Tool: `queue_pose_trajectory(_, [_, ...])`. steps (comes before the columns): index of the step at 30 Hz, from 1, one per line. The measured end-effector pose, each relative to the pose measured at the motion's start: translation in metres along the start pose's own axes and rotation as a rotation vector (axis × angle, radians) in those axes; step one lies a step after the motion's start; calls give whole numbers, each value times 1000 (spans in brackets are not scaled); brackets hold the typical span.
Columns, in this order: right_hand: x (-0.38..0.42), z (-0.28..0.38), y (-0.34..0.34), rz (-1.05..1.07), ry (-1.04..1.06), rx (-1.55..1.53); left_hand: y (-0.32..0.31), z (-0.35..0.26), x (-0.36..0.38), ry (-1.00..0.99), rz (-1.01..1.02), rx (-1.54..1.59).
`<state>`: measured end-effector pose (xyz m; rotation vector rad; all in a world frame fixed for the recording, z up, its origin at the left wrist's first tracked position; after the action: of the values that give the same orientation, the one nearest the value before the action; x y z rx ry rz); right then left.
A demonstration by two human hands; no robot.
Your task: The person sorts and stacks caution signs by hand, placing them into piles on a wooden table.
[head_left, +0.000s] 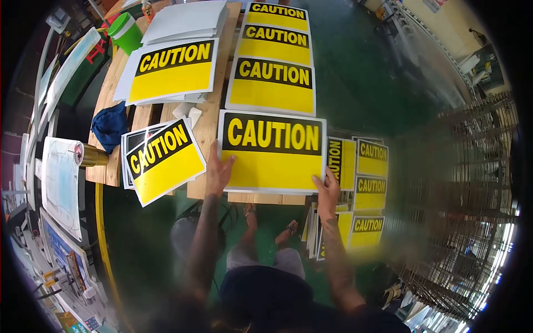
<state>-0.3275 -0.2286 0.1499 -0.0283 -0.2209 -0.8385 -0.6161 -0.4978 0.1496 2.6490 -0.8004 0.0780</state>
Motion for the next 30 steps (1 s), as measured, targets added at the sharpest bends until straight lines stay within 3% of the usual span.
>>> queue_pose_trajectory(2, [-1,-26,5,-68,-8,316,-6,23,1,-52,-93,-242])
queue_pose_trajectory(4, [2,-25,-2,-172,145,478,-8,29,1,36,-99,-263])
queue_pose_trajectory(7, [8,-26,-8,-134,72,620,-10,43,2,62,-102,-309])
queue_pose_trajectory(10, [13,-27,-15,-216,297,832,-11,56,-6,58,-90,-367])
queue_pose_trajectory(17, [6,-45,-21,-152,177,613,-14,82,-4,-76,-126,-588])
queue_pose_trajectory(18, [6,-48,-14,-168,167,596,-15,83,-5,2,-97,-662])
queue_pose_trajectory(22, [5,-52,-5,-152,258,564,-12,98,-4,-79,-111,-775])
queue_pose_trajectory(24, [10,-54,13,-39,191,348,-3,111,-6,-65,-97,-723])
queue_pose_trajectory(25, [16,-75,35,-96,127,156,1,112,-8,39,-78,-731])
queue_pose_trajectory(26, [28,-103,70,-229,26,171,5,102,5,78,-123,-421])
queue_pose_trajectory(27, [41,-156,112,-420,-53,223,32,121,-1,-29,-129,-539])
queue_pose_trajectory(28, [64,-190,148,-575,-188,240,33,92,15,-311,-202,20])
queue_pose_trajectory(29, [92,-278,189,-657,-319,504,15,68,31,-347,-214,77])
queue_pose_trajectory(30, [109,-312,215,-370,-600,661,-5,49,49,-332,-214,62])
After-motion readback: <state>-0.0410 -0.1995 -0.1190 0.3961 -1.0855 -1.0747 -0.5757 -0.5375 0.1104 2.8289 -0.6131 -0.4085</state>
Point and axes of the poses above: each hand's wrist, its own x-axis away from the middle knuckle, its own y-axis out of the back of the hand, z = x × y, the point moved 6 cm from there along -x, towards the middle knuckle, and after that the axes turned 9 degrees about z, right-handed, at the moved point
